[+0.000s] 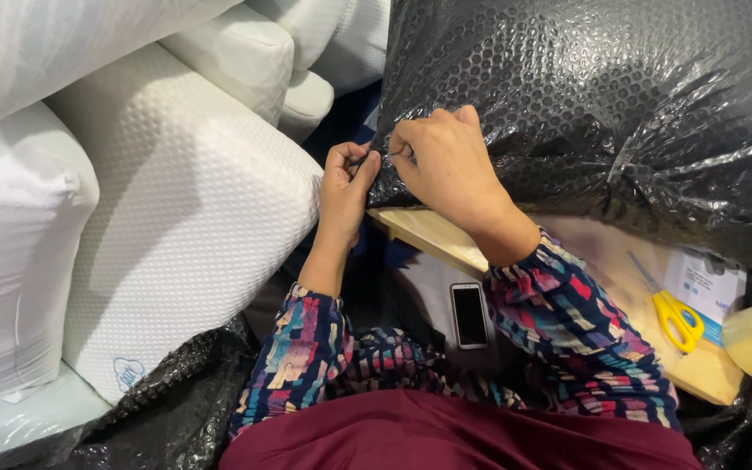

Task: Wrapping a foam cushion in black bubble wrap and securing it with clear adhesive tape.

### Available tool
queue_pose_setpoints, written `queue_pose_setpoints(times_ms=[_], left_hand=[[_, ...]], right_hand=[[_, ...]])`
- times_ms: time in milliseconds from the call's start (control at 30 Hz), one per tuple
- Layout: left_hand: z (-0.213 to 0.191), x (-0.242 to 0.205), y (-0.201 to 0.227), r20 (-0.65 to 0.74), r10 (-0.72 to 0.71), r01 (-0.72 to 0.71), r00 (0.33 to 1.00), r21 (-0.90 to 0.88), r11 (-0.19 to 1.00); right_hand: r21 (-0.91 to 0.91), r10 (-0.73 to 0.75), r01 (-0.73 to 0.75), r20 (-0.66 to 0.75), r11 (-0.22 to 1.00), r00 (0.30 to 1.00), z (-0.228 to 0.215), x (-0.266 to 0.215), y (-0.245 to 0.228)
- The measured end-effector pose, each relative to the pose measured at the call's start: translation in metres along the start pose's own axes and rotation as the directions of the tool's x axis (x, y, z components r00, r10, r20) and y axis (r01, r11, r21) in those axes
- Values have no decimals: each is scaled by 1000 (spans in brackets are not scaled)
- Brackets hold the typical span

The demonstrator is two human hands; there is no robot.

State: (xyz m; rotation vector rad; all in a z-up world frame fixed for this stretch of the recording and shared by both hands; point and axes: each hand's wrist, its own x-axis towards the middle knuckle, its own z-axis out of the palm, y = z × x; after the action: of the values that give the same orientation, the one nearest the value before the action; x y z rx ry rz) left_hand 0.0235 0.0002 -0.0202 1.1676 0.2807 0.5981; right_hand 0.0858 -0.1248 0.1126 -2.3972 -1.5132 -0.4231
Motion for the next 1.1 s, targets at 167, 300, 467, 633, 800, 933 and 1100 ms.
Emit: queue_pose_setpoints(times_ms=[167, 300, 467, 633, 800, 933, 1100], left_hand=[[0, -2, 3, -9, -1, 1, 1000, -7, 1000], [3, -7, 9, -16, -7, 7, 1000, -2, 1000], [3, -9, 15, -15, -10, 10, 1000, 9, 1000], [3, -15, 27, -9, 1, -1, 1000, 30, 1000], [4, -14, 30, -16, 3, -1, 1000, 91, 996], [5, -14, 33, -29, -13, 17, 999, 125, 992], [6, -16, 35, -35, -13, 17, 999, 121, 993]], right_hand=[[-52, -10, 7, -42, 999, 999, 5, 0, -1], [-63, 16, -18, -25, 998, 1000, 2, 3, -6], [-137, 44, -40, 21, 990, 999, -2, 3, -10], [-208, 81, -73, 30, 975, 996, -4, 0, -9], [-121, 91, -87, 27, 989, 996, -6, -1, -2], [-21, 111, -110, 13, 994, 994, -8, 1, 2], [-39, 119, -120, -25, 992, 993, 2, 1, 8]])
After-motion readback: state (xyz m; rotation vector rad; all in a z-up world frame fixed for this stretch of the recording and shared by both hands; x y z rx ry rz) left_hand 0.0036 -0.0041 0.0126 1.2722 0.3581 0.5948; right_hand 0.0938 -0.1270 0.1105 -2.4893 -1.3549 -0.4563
